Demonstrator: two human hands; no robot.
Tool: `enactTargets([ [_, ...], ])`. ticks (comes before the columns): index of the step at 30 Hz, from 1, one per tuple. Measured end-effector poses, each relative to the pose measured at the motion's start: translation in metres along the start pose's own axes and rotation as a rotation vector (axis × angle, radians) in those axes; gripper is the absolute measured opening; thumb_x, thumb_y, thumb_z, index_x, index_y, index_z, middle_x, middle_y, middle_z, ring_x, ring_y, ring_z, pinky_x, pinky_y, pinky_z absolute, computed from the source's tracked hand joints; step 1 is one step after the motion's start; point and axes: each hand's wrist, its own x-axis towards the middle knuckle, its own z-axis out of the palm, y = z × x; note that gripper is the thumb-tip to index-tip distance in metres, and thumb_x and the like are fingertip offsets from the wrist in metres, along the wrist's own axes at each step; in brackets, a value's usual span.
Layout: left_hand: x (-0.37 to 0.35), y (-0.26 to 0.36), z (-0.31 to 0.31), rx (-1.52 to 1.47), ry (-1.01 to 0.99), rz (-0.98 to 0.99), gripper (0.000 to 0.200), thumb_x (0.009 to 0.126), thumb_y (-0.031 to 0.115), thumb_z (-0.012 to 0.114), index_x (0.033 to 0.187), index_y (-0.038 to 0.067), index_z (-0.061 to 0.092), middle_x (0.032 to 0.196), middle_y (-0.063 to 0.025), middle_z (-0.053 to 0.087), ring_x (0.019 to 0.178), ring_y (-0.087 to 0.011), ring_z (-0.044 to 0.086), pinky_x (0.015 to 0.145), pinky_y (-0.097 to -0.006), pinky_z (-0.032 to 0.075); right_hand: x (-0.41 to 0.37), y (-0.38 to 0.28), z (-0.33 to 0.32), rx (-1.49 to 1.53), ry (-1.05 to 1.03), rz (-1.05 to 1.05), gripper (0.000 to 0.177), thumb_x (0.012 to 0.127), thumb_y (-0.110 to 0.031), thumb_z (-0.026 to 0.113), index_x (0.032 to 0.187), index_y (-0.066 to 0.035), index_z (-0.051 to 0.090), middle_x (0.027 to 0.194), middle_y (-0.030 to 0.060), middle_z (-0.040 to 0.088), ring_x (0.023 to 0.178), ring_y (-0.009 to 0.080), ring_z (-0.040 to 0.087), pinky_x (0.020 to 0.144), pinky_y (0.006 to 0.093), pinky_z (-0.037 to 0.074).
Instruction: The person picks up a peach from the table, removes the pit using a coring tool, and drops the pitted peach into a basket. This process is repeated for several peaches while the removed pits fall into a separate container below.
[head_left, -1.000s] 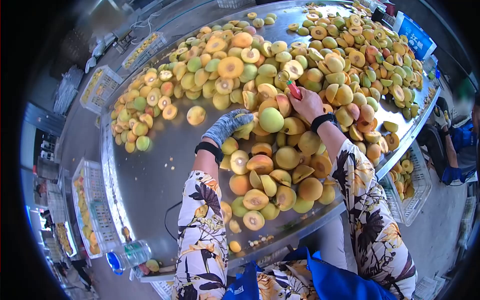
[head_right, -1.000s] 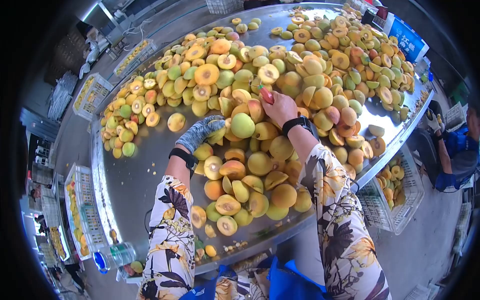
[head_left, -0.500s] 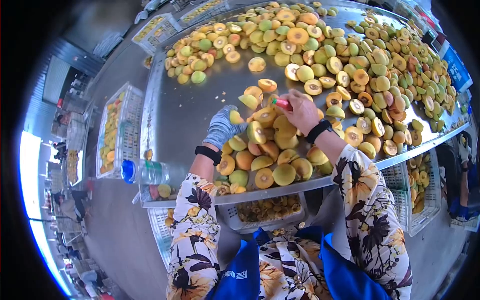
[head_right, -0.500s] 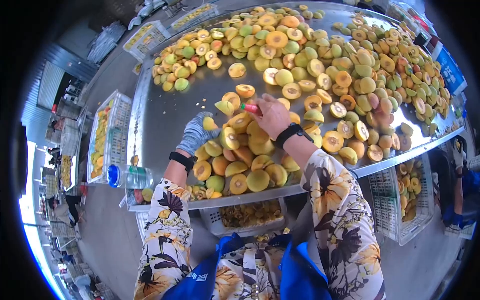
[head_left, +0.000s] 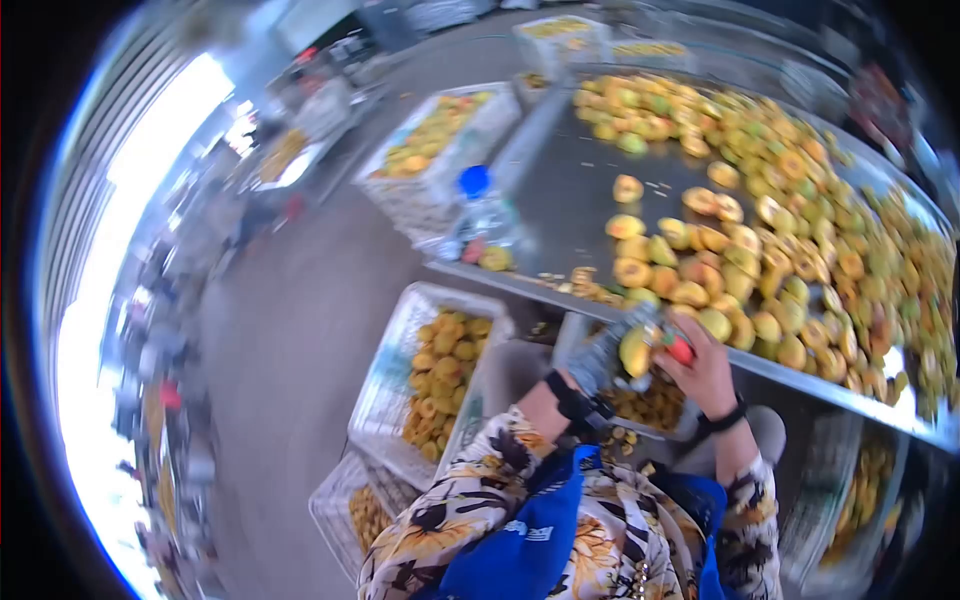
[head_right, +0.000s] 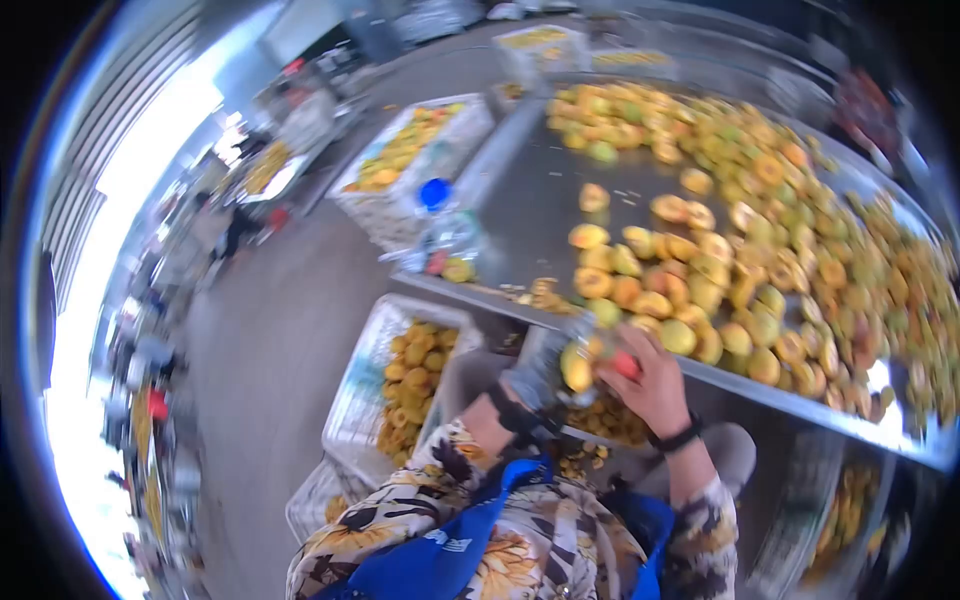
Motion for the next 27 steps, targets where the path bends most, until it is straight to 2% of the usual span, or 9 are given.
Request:
enactTargets([
  [2,-0.033,-0.016,-0.025,-0.015,-0.076,-0.212,0.046,0.084,0.053,0.052,0.101,0.011,0.058,0.086,-0.0007,0.063,0.068,-0.0106,0.060,0.047,-0.0240,0.048,-0.027,-0.006,0.022,0.031,-0.066,-0.079,0.051,0.063,-0.008,0.074,0.111,-0.002,0.055,0.105,0.0195,0.059,0.096,0.0359,0.057,0.083,0.0376,0.047],
  [3,-0.048,-0.028,-0.010,-0.235,-0.043,-0.023,0.040,0.088,0.044,0.052,0.103,0.008,0.058,0.082,-0.0049,0.064,0.064,-0.0127,0.060,0.052,-0.0190,0.047,-0.042,-0.003,0.036,0.061,-0.107,-0.037,0.054,0.061,-0.008,0.074,0.111,-0.001,0.055,0.105,0.0199,0.059,0.097,0.0362,0.057,0.083,0.0379,0.046],
  [4,-0.063,-0.034,-0.020,-0.243,-0.136,-0.169,0.042,0.088,0.045,0.052,0.104,0.006,0.058,0.085,-0.0055,0.064,0.065,-0.0129,0.060,0.052,-0.0191,0.047,-0.058,0.002,0.049,0.070,-0.159,-0.035,0.057,0.060,-0.008,0.075,0.112,-0.001,0.054,0.106,0.0209,0.058,0.099,0.0363,0.057,0.084,0.0377,0.046],
  [5,-0.075,-0.039,-0.030,-0.252,-0.241,-0.326,0.044,0.088,0.045,0.052,0.105,0.005,0.058,0.089,-0.0061,0.064,0.065,-0.0131,0.060,0.053,-0.0191,0.048,-0.072,0.004,0.061,0.081,-0.226,0.003,0.058,0.059,-0.008,0.075,0.113,0.000,0.053,0.107,0.0203,0.059,0.099,0.0335,0.058,0.084,0.0365,0.046],
  [8,-0.091,-0.062,-0.054,-0.227,-0.282,-0.298,0.047,0.087,0.048,0.052,0.103,0.005,0.059,0.092,-0.0055,0.064,0.067,-0.0139,0.060,0.054,-0.0226,0.049,-0.082,-0.013,0.091,0.263,-0.311,0.084,0.055,0.063,-0.004,0.074,0.113,0.003,0.052,0.098,0.0146,0.062,0.090,0.0239,0.061,0.081,0.0327,0.046],
  [13,-0.153,-0.022,-0.055,0.028,-0.011,-0.013,0.051,0.087,0.050,0.051,0.105,0.004,0.060,0.093,-0.0071,0.064,0.077,-0.0147,0.059,0.066,-0.0249,0.048,-0.073,-0.023,0.124,0.463,-0.356,0.270,0.040,0.072,-0.002,0.068,0.108,0.001,0.053,0.085,0.0078,0.060,0.071,0.0162,0.059,0.065,0.0277,0.048],
  [16,-0.172,-0.010,-0.055,0.398,0.204,0.097,0.053,0.087,0.051,0.050,0.106,0.003,0.061,0.093,-0.0080,0.064,0.083,-0.0151,0.059,0.073,-0.0264,0.047,-0.068,-0.032,0.134,0.636,-0.339,0.479,0.020,0.083,-0.014,0.061,0.098,-0.003,0.053,0.069,0.0009,0.053,0.043,0.0048,0.040,0.038,0.0188,0.030],
  [21,-0.145,-0.035,-0.084,0.650,0.395,0.015,0.054,0.082,0.052,0.057,0.109,0.005,0.060,0.089,-0.0084,0.063,0.081,-0.0168,0.058,0.075,-0.0288,0.045,-0.071,-0.046,0.145,0.689,-0.363,0.566,0.018,0.084,-0.022,0.060,0.091,-0.006,0.053,0.065,-0.0004,0.051,0.044,0.0060,0.042,0.038,0.0195,0.030],
  [27,-0.143,-0.034,-0.075,0.419,0.412,0.154,0.046,0.083,0.047,0.059,0.099,0.004,0.065,0.084,-0.0085,0.063,0.080,-0.0172,0.057,0.075,-0.0282,0.045,-0.071,-0.070,0.144,0.747,-0.341,0.625,0.020,0.086,-0.026,0.058,0.091,-0.008,0.053,0.065,-0.0027,0.050,0.043,0.0055,0.041,0.038,0.0198,0.029],
])
